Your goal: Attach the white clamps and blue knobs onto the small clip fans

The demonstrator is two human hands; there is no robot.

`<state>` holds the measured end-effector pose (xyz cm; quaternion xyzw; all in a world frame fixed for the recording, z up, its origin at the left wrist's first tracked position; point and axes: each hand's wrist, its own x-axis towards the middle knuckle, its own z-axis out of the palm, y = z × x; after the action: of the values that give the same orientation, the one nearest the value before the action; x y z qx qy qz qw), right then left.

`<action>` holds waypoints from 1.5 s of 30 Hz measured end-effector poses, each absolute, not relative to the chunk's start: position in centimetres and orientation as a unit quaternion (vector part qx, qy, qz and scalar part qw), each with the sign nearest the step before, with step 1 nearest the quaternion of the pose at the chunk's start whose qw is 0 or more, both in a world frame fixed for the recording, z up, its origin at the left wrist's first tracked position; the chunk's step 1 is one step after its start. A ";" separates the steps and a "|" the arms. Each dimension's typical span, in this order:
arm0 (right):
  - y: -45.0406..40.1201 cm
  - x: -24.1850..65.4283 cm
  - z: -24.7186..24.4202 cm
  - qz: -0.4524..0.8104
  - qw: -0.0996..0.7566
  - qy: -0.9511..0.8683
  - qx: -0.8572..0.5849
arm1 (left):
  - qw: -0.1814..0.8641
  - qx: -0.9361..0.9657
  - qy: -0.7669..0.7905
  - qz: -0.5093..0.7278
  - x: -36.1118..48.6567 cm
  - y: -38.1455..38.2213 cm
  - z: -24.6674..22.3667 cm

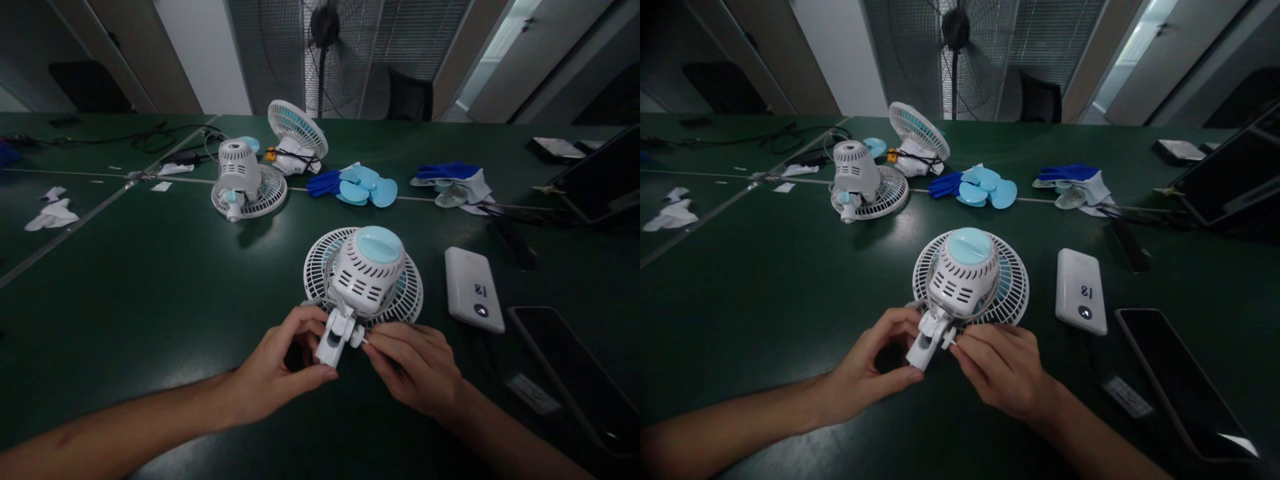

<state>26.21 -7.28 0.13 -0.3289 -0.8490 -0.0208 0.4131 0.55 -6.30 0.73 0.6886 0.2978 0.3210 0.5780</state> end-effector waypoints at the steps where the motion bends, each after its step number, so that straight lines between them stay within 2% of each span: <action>1: -7.3 26.2 0.1 -0.018 0.414 -0.847 -0.332 | 0.576 0.690 0.298 0.321 0.5 -6.3 0.7; 6: -7.3 26.2 0.1 0.015 0.426 -0.825 -0.371 | 0.578 0.691 0.296 0.319 0.6 -6.3 0.7; 11: -7.4 26.0 0.3 -0.002 0.419 -0.845 -0.334 | 0.577 0.692 0.296 0.316 0.7 -6.3 0.8; 25: -7.6 26.0 0.1 0.008 0.429 -0.822 -0.374 | 0.569 0.702 0.301 0.306 0.7 -6.4 1.0; 29: -7.6 25.8 0.7 -0.013 0.427 -0.843 -0.327 | 0.556 0.714 0.297 0.304 0.6 -6.5 1.1; 34: -7.6 25.5 0.6 0.006 0.437 -0.808 -0.396 | 0.533 0.736 0.285 0.305 0.4 -6.5 1.0; 45: -7.7 25.6 0.7 -0.016 0.423 -0.831 -0.360 | 0.542 0.731 0.286 0.302 0.5 -6.5 0.9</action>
<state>25.59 -7.69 0.69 -0.3602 -0.8311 -0.0164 0.4234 0.52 -6.53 0.94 0.7306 0.2857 0.3017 0.5419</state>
